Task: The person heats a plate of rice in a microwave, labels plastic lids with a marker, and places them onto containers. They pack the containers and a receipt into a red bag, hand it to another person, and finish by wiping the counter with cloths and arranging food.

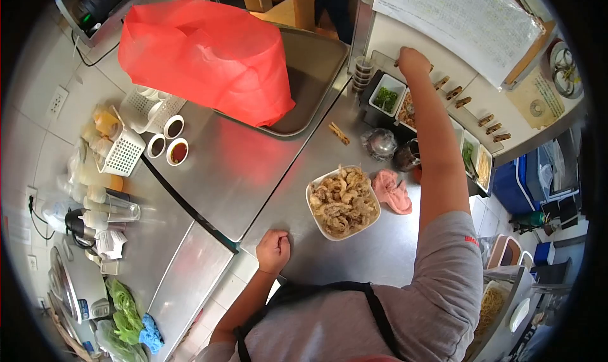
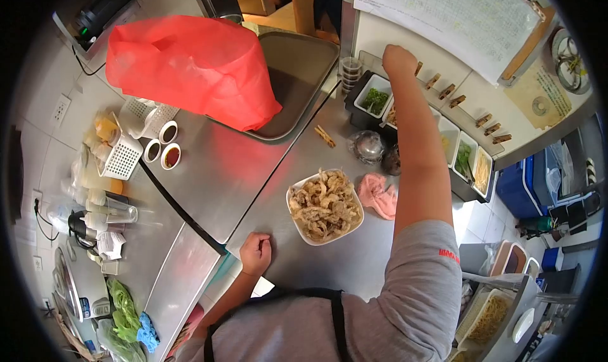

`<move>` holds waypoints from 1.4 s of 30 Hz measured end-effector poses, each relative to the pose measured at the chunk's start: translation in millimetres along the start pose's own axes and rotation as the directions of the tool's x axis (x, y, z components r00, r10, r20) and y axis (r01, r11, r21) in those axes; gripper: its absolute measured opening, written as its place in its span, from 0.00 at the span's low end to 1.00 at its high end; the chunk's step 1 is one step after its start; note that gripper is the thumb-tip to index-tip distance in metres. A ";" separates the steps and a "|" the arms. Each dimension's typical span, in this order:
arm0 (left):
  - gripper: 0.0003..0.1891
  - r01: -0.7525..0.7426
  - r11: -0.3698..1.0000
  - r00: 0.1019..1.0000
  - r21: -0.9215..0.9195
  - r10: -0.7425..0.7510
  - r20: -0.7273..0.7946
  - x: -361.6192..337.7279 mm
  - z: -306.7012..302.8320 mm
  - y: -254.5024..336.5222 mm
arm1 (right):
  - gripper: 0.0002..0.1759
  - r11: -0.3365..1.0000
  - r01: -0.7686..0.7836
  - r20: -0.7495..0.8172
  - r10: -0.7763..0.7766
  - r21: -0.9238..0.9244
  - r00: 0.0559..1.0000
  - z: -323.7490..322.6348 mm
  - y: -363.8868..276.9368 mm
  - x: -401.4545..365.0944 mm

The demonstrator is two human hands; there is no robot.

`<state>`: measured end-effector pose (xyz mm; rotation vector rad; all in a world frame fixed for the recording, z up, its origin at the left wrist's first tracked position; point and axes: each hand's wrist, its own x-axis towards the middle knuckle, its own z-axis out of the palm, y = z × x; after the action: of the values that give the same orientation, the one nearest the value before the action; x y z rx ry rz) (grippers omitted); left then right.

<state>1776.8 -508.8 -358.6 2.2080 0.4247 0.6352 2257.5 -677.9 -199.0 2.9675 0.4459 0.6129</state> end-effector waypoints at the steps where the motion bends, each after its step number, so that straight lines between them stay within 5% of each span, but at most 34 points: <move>1: 0.02 0.000 1.000 1.000 0.000 0.000 0.005 0.2 -0.7 0.6 | 0.10 0.996 0.022 -0.110 -0.032 -0.089 0.993 -6.3 -8.8 -7.2; 2: 0.02 0.021 1.000 1.000 0.006 -0.021 0.021 0.5 -2.3 2.4 | 0.10 0.983 0.034 -0.218 -0.074 -0.181 0.973 -11.9 -20.5 -15.0; 4: 0.02 0.060 0.998 0.997 0.013 -0.061 0.044 2.3 -3.6 6.7 | 0.10 0.965 0.205 -0.146 -0.229 -0.162 0.963 -9.0 -60.4 -40.1; 5: 0.02 0.034 0.999 0.999 0.016 -0.035 0.032 1.9 -2.7 5.7 | 0.14 0.948 0.317 -0.056 -0.315 0.012 0.947 -5.6 -84.0 -64.1; 7: 0.02 -0.026 0.999 1.000 0.028 0.026 0.016 1.8 -1.6 1.5 | 0.26 0.922 0.231 0.430 -0.353 0.311 0.831 10.4 -120.0 -98.4; 10: 0.02 -0.002 1.000 1.000 0.014 0.001 0.014 0.4 -0.7 -0.5 | 0.25 0.888 0.183 0.559 -0.413 0.422 0.719 49.2 -132.8 -121.7; 13: 0.02 -0.008 1.000 1.000 0.003 0.008 0.010 -0.5 -1.2 -0.1 | 0.21 0.886 0.254 0.555 -0.444 0.387 0.703 88.9 -133.5 -116.0; 16: 0.02 -0.008 1.000 1.000 -0.007 0.008 0.017 -0.2 -1.5 0.8 | 0.17 0.632 -0.346 0.695 -0.459 0.693 0.554 71.6 -115.5 -111.9; 20: 0.02 -0.044 0.999 0.999 -0.006 0.044 -0.017 0.4 -1.5 2.0 | 0.13 0.297 -0.510 0.588 -0.481 0.807 0.650 12.7 -91.3 -125.8; 26: 0.02 -0.078 0.997 0.997 -0.020 0.079 0.016 -2.5 0.9 -0.8 | 0.11 0.078 -0.238 0.250 -0.277 0.968 0.928 -32.3 -14.3 -142.2; 27: 0.02 -0.074 0.997 0.997 -0.019 0.074 0.022 -3.4 1.4 -2.6 | 0.10 0.209 -0.062 0.083 -0.092 0.976 0.992 -15.5 9.9 -138.7; 28: 0.02 -0.063 0.998 0.998 -0.015 0.063 0.020 -3.9 1.3 -3.5 | 0.10 0.538 -0.067 0.022 0.089 0.840 0.996 -41.9 31.7 -142.2; 29: 0.02 -0.055 0.998 0.998 -0.026 0.056 0.027 -4.1 1.2 -2.9 | 0.10 0.643 -0.144 -0.024 0.245 0.752 0.969 -70.1 52.1 -148.1; 33: 0.03 -0.017 1.000 1.000 -0.012 0.017 0.020 -6.3 3.2 -5.4 | 0.10 0.769 -0.347 -0.234 0.531 0.537 0.814 -53.5 153.9 -149.2; 36: 0.03 -0.045 0.999 0.999 0.010 0.045 0.012 -6.3 2.9 -3.1 | 0.09 0.760 -0.381 -0.251 0.567 0.528 0.785 -39.9 185.9 -147.8; 42: 0.02 -0.062 0.995 0.998 0.081 0.061 0.012 -7.1 4.0 -2.2 | 0.12 0.820 -0.434 -0.094 0.499 0.372 0.862 2.3 190.7 -128.5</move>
<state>1773.1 -513.2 -364.8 2.3085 0.3852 0.6505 2196.3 -898.1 -223.8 3.3882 -0.2219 0.9546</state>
